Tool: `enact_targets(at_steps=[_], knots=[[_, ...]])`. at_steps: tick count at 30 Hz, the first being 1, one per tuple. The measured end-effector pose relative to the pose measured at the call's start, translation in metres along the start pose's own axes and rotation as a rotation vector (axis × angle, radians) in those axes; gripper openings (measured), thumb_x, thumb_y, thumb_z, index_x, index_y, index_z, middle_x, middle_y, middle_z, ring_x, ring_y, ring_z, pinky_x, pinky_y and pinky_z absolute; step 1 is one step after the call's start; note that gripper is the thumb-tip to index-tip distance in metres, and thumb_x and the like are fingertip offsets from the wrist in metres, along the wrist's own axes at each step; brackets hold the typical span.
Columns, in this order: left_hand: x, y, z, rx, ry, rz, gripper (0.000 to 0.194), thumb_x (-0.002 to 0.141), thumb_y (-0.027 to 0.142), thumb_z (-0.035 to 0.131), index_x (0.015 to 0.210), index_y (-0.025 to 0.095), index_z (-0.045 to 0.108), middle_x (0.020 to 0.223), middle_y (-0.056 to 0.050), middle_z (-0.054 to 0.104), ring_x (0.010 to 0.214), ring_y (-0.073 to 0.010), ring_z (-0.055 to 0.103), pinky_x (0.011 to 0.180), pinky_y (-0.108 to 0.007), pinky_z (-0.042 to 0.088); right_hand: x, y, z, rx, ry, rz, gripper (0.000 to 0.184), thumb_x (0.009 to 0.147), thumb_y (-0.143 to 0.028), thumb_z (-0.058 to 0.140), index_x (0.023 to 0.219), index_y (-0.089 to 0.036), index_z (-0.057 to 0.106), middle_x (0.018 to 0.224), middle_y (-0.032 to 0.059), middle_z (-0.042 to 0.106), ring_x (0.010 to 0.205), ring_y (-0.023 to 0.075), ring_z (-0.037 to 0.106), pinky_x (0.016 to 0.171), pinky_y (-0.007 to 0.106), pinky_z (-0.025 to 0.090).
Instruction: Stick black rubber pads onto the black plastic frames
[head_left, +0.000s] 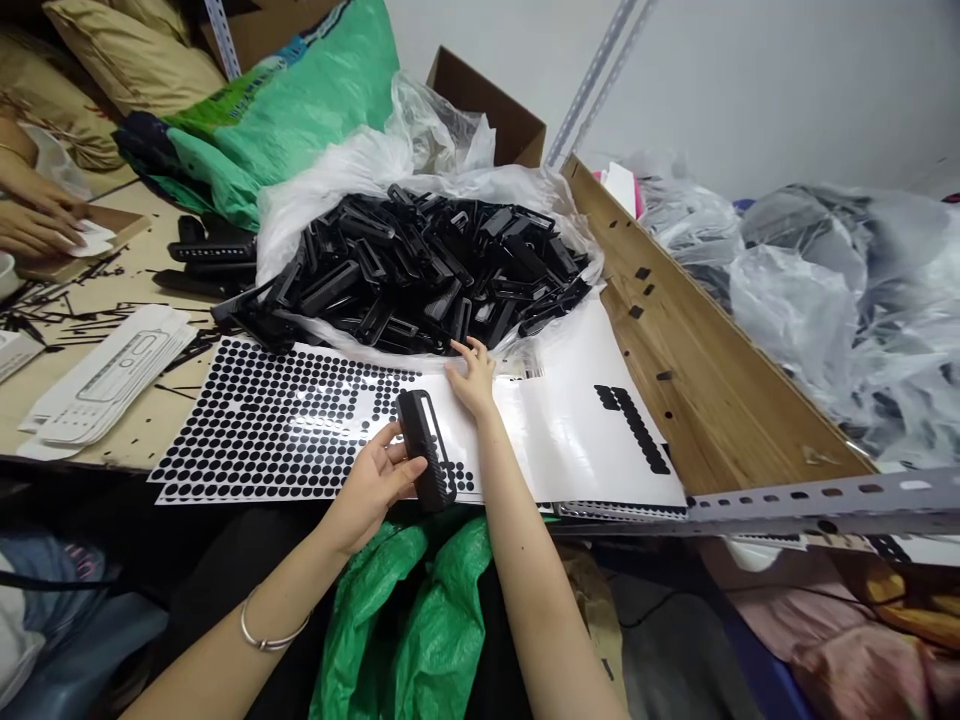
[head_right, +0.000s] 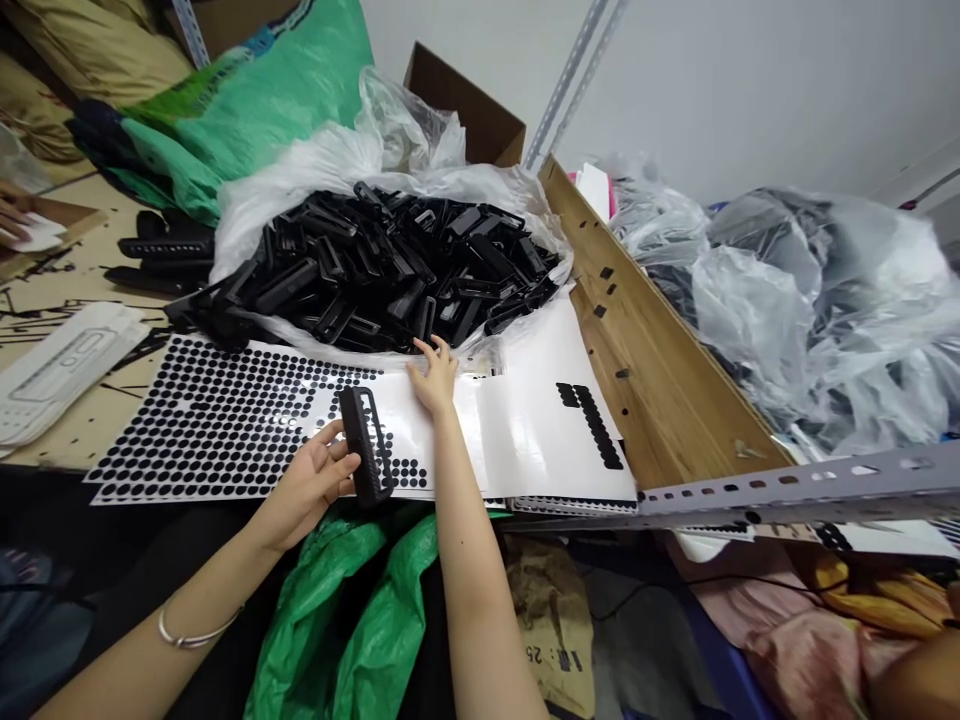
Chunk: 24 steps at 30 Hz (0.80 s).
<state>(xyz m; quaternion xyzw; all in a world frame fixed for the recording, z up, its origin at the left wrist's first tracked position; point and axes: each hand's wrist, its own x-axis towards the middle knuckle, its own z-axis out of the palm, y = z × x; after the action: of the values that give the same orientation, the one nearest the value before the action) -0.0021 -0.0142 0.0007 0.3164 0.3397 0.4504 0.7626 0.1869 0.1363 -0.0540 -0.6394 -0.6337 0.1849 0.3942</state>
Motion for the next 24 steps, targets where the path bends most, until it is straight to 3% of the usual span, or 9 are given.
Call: enact_targets(at_steps=[3, 5, 8, 10, 12, 15, 19, 22, 24], knots=[[0.0, -0.003, 0.0, 0.065, -0.036, 0.022, 0.052, 0.071, 0.036, 0.078, 0.113, 0.021, 0.053, 0.098, -0.006, 0.069, 0.085, -0.0187, 0.067, 0.071, -0.028, 0.054, 0.003, 0.003, -0.002, 0.092, -0.012, -0.017, 0.041, 0.076, -0.019, 0.061, 0.116, -0.027, 0.067, 0.124, 0.007, 0.058, 0.119, 0.0286, 0.046, 0.108, 0.052, 0.027], [-0.001, -0.003, -0.002, 0.226, -0.173, 0.015, 0.047, 0.071, 0.036, 0.077, 0.111, 0.02, 0.057, 0.1, -0.007, 0.069, 0.09, -0.02, 0.066, 0.078, -0.03, 0.052, 0.003, 0.004, -0.003, 0.15, -0.038, -0.038, 0.04, 0.076, -0.02, 0.062, 0.115, -0.027, 0.068, 0.115, 0.0058, 0.065, 0.113, 0.027, 0.051, 0.107, 0.051, 0.03], [-0.007, -0.002, -0.003, 0.703, -0.617, -0.045, 0.043, 0.069, 0.035, 0.077, 0.107, 0.021, 0.063, 0.097, -0.006, 0.069, 0.091, -0.0232, 0.064, 0.076, -0.03, 0.05, -0.002, 0.003, -0.009, 0.261, -0.03, -0.074, 0.037, 0.078, -0.025, 0.062, 0.115, -0.028, 0.068, 0.117, 0.0042, 0.066, 0.114, 0.024, 0.053, 0.107, 0.046, 0.033], [-0.012, -0.004, 0.001, 1.016, -0.913, -0.091, 0.06, 0.068, 0.036, 0.078, 0.123, 0.025, 0.058, 0.1, -0.006, 0.07, 0.09, -0.0258, 0.065, 0.068, -0.028, 0.048, -0.007, 0.001, -0.015, 0.333, 0.011, -0.088, 0.035, 0.081, -0.03, 0.06, 0.115, -0.026, 0.068, 0.119, 0.0048, 0.065, 0.115, 0.0219, 0.054, 0.107, 0.042, 0.036], [-0.016, -0.012, 0.007, 1.203, -1.057, -0.111, 0.079, 0.068, 0.035, 0.077, 0.139, 0.03, 0.044, 0.103, -0.007, 0.07, 0.089, -0.0272, 0.067, 0.061, -0.026, 0.045, -0.013, 0.0, -0.024, 0.394, 0.05, -0.093, 0.034, 0.083, -0.035, 0.06, 0.114, -0.025, 0.069, 0.117, 0.0053, 0.064, 0.113, 0.0206, 0.055, 0.104, 0.039, 0.04], [-0.021, -0.032, 0.014, 1.386, -1.016, -0.118, 0.088, 0.065, 0.025, 0.078, 0.143, 0.03, 0.037, 0.095, -0.007, 0.072, 0.081, -0.028, 0.069, 0.056, -0.025, 0.043, -0.024, -0.003, -0.041, 0.471, 0.088, -0.094, 0.029, 0.082, -0.04, 0.062, 0.106, -0.026, 0.072, 0.111, 0.0044, 0.064, 0.108, 0.0197, 0.057, 0.098, 0.037, 0.045], [-0.021, -0.056, 0.01, 1.619, -0.781, -0.21, 0.103, 0.055, 0.003, 0.076, 0.147, 0.019, 0.033, 0.084, -0.009, 0.073, 0.078, -0.0307, 0.07, 0.06, -0.029, 0.046, -0.048, -0.006, -0.066, 0.645, 0.089, -0.035, 0.018, 0.076, -0.037, 0.071, 0.092, -0.028, 0.075, 0.096, 0.0023, 0.064, 0.097, 0.0188, 0.058, 0.091, 0.036, 0.047], [-0.02, -0.057, 0.003, 1.616, -0.657, -0.229, 0.107, 0.055, 0.008, 0.078, 0.15, 0.015, 0.027, 0.088, -0.013, 0.074, 0.084, -0.0335, 0.069, 0.067, -0.033, 0.048, -0.069, -0.008, -0.083, 0.658, 0.049, -0.006, 0.013, 0.073, -0.035, 0.075, 0.083, -0.028, 0.076, 0.086, 0.0016, 0.063, 0.088, 0.0179, 0.058, 0.085, 0.036, 0.049], [-0.018, -0.05, 0.0, 1.475, -0.643, -0.21, 0.105, 0.059, 0.02, 0.08, 0.15, 0.017, 0.028, 0.098, -0.015, 0.073, 0.091, -0.0343, 0.068, 0.074, -0.036, 0.049, -0.085, -0.01, -0.093, 0.679, 0.013, 0.011, 0.011, 0.071, -0.036, 0.076, 0.078, -0.027, 0.076, 0.083, 0.0012, 0.062, 0.084, 0.017, 0.059, 0.082, 0.035, 0.05]])
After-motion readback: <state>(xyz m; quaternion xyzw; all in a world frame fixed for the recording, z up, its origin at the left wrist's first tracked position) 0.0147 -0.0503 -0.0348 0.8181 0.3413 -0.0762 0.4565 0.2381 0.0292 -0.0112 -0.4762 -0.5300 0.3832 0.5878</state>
